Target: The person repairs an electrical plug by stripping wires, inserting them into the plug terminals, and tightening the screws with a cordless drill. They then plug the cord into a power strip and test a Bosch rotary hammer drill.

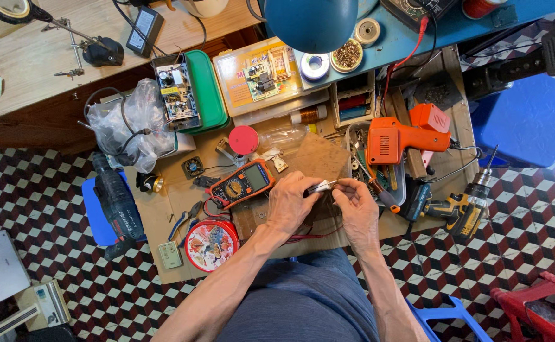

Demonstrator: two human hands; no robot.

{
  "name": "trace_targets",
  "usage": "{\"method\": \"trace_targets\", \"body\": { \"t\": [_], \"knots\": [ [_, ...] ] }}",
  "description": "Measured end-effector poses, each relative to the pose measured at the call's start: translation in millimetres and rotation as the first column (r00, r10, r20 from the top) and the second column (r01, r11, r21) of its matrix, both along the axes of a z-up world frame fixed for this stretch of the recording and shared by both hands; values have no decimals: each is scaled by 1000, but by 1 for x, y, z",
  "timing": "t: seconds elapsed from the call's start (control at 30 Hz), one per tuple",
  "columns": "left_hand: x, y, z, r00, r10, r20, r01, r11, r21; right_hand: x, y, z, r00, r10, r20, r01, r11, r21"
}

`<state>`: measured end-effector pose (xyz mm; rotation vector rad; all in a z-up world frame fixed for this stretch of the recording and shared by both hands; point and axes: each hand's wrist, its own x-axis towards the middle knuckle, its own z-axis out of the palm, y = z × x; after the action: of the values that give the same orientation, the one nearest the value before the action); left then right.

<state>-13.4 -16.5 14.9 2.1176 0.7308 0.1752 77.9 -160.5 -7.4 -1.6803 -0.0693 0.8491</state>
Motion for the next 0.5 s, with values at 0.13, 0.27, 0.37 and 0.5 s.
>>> {"method": "trace_targets", "body": {
  "t": [0.13, 0.27, 0.37, 0.5],
  "knots": [
    [-5, -3, 7, 995, 41, 91, -31, 994, -108, 2, 1, 4, 975, -38, -221, 79, 980, 181],
    [-16, -4, 18, 981, 111, 158, -54, 944, -326, 3, 0, 33, 985, 143, -96, -116, 962, 246],
    [-27, 2, 29, 970, 131, 206, -38, 913, -405, 6, 6, 61, 957, 287, 34, -288, 934, 212],
    [-39, 11, 45, 963, 164, 216, -3, 803, -596, 10, 20, 93, 855, 417, 309, -453, 890, 53]
  ]
}}
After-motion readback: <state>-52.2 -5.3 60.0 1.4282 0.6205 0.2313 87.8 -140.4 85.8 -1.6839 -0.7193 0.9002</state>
